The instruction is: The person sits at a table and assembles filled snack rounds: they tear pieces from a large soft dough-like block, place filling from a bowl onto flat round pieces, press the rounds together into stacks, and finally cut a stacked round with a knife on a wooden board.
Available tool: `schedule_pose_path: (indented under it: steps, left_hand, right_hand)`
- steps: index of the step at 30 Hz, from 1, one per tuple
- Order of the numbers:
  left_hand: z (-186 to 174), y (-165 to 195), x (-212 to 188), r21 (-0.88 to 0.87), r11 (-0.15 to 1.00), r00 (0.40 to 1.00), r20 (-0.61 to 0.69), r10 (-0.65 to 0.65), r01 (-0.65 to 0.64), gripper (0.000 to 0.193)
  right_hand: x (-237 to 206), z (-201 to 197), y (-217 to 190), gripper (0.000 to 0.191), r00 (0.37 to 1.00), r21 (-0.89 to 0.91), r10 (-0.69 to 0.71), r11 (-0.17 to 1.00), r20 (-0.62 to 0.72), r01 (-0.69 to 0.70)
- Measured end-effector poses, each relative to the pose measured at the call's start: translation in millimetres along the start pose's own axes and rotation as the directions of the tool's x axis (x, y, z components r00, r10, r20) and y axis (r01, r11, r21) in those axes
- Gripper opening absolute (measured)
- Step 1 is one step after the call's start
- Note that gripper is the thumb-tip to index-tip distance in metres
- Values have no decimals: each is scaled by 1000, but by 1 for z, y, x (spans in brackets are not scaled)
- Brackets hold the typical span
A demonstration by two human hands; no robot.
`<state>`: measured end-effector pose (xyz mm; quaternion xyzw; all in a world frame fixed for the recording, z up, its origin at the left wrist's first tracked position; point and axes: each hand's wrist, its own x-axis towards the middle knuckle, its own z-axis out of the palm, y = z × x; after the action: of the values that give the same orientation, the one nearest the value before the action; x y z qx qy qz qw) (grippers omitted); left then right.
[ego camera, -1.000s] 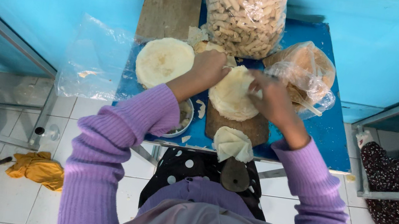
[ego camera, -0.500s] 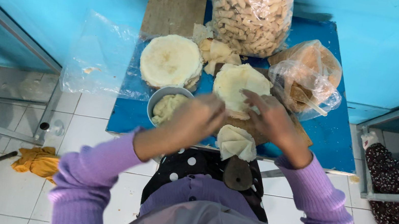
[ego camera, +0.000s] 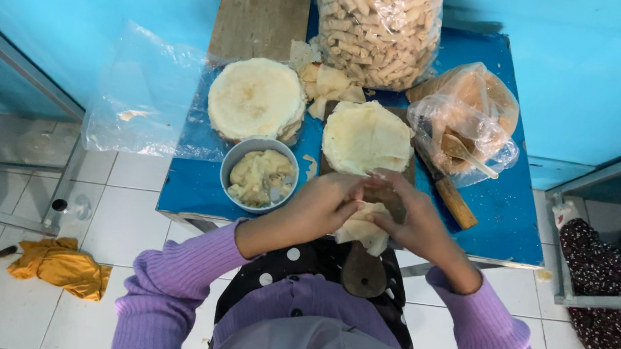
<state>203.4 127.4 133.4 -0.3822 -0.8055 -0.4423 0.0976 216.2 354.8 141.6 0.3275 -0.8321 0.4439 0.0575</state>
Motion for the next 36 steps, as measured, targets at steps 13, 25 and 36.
schedule_pose_path:
  steps: [13,25,36]
  left_hand:
    - [-67,20,30,-282,925,966,124,-227,254,20]
    - [-25,-140,106,13,983,983,26,-182,181,32]
    - [-29,-104,99,309,944,993,50,107,-117,37]
  right_hand:
    - [19,-48,-34,54,957,277,272,932,-102,-235]
    - [118,-50,86,57,960,-118,278,953,-41,-281]
    - [85,-48,35,60,970,-580,-136,815,-204,-8]
